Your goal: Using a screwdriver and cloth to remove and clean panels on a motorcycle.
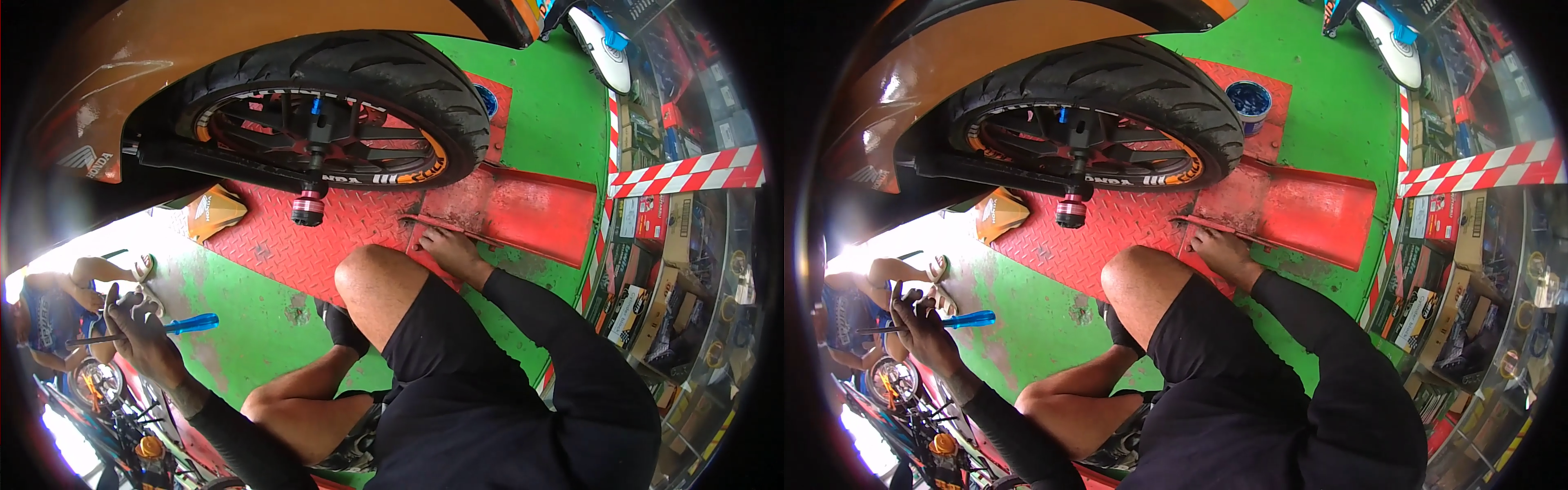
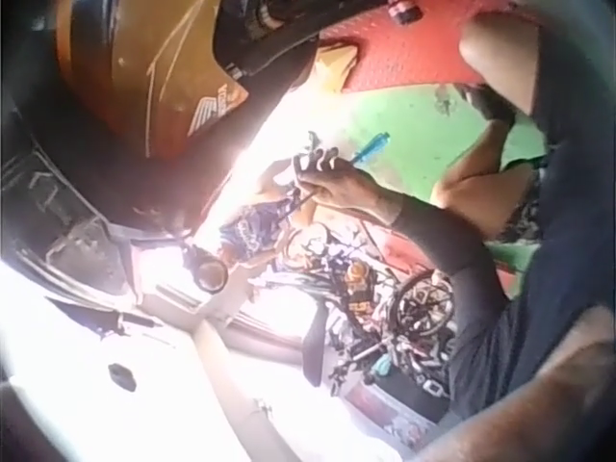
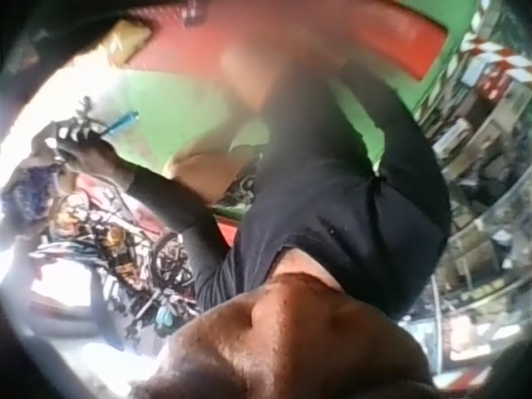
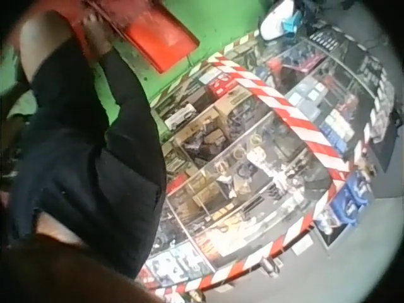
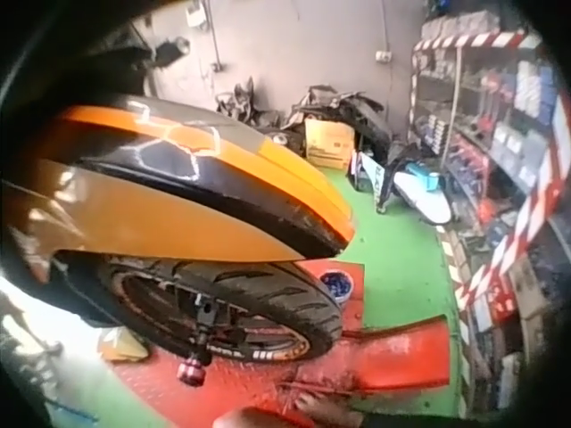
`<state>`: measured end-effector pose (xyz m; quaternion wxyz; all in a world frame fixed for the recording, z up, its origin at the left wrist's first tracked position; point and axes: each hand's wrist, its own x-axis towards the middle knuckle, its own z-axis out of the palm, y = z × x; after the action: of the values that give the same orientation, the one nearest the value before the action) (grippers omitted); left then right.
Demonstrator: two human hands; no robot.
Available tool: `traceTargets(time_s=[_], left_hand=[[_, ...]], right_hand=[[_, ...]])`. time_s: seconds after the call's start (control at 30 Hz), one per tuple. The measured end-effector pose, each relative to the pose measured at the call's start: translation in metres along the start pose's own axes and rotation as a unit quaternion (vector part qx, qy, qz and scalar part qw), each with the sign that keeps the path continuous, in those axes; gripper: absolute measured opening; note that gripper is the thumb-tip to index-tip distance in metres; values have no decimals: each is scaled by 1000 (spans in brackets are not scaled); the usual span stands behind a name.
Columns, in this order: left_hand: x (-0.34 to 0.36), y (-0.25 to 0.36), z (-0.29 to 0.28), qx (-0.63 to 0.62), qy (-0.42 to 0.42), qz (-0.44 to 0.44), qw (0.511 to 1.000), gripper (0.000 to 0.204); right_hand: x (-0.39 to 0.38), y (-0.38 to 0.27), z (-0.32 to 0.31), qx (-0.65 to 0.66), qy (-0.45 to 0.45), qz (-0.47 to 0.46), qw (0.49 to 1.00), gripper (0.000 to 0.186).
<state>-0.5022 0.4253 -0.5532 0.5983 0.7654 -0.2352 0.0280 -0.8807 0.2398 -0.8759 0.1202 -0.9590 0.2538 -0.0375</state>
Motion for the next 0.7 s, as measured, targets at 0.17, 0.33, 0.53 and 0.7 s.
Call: traceTargets(time_s=[0.17,0.33,0.53,0.7], left_hand=[[0,0,-6,6,-16,6,1000,40],[4,3,5,-46,-44,12,998,40],[1,-1,-15,-74,-66,8,995,37],[-7,9,7,-105,-119,-40,987,31]], right_hand=[[16,-11,-5,52,-33,2,998,13],[56,-2,3,-62,71,-171,981,19],[82,-12,11,-205,-24,-294,933,21],[57,0,38,-191,-52,-224,954,26]])
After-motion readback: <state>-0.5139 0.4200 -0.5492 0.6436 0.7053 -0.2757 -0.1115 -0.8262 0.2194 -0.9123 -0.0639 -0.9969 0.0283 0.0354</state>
